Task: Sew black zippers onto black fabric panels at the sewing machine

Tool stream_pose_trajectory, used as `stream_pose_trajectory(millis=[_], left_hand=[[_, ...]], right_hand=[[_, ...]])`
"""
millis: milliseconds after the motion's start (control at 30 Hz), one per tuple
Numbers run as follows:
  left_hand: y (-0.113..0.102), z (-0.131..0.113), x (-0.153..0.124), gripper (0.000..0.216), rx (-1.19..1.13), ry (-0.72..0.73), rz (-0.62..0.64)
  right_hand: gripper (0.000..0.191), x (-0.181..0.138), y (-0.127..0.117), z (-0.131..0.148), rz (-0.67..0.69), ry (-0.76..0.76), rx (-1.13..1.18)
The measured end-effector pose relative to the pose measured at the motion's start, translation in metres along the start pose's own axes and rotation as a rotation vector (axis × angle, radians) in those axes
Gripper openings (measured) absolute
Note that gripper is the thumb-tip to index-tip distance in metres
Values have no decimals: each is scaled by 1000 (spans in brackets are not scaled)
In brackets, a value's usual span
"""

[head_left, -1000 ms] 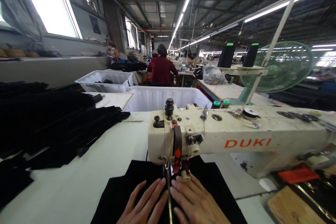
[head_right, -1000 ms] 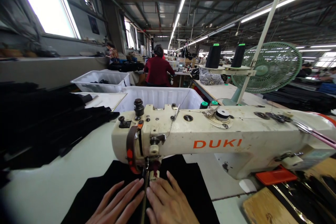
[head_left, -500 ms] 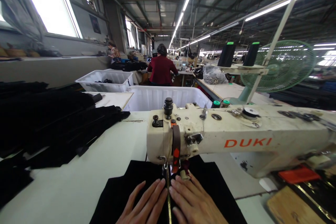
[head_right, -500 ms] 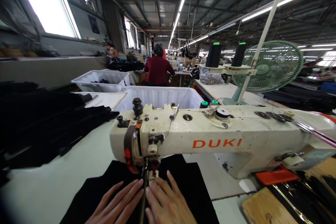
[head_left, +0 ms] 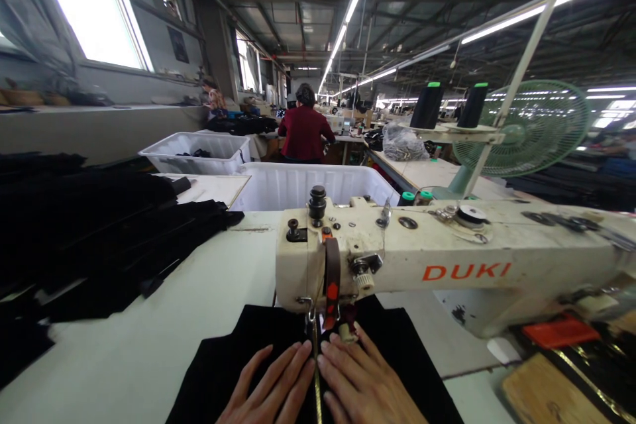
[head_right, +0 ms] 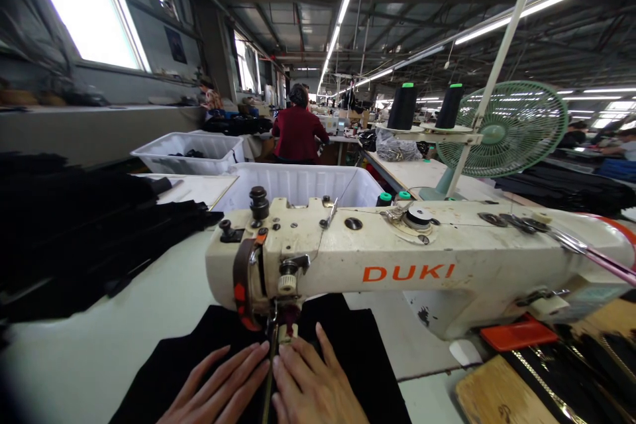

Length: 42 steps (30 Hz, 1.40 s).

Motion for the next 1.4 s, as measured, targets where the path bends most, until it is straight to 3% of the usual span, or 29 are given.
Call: stream_pose_trajectory(millis=[100, 233, 500, 767, 967, 1167, 1267, 1400], left_hand=[[7, 3, 0, 38, -56, -4, 85], [13, 8, 0, 56, -156, -21, 236], [5, 15, 0, 63, -320, -120, 251], [6, 16, 6, 79, -425, -133, 388], [4, 17, 6, 91, -516, -255, 361], [12, 16, 3, 103, -575, -285, 536], [-7, 2, -1, 93, -552, -253, 530], [-57, -33, -18, 97, -479, -167, 350]], right_hand=[[29, 4, 1, -3, -80, 44, 24], [27, 9, 3, -8, -63, 81, 66], [32, 8, 6, -14, -18, 91, 87], [32, 8, -1, -15, -4, 96, 135], [36, 6, 6, -19, 58, 161, 160], [34, 8, 4, -16, 110, 212, 160], [38, 0, -7, 0, 208, 289, 164], [50, -26, -27, 37, 299, 346, 304]])
Point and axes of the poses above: each hand's wrist, its own x-axis towards the middle knuckle, its own y-axis out of the palm, z = x × y, the point moved 6 cm from there along x, towards the middle knuckle, and after that the axes turned 7 degrees about x, right-handed, at the moved point
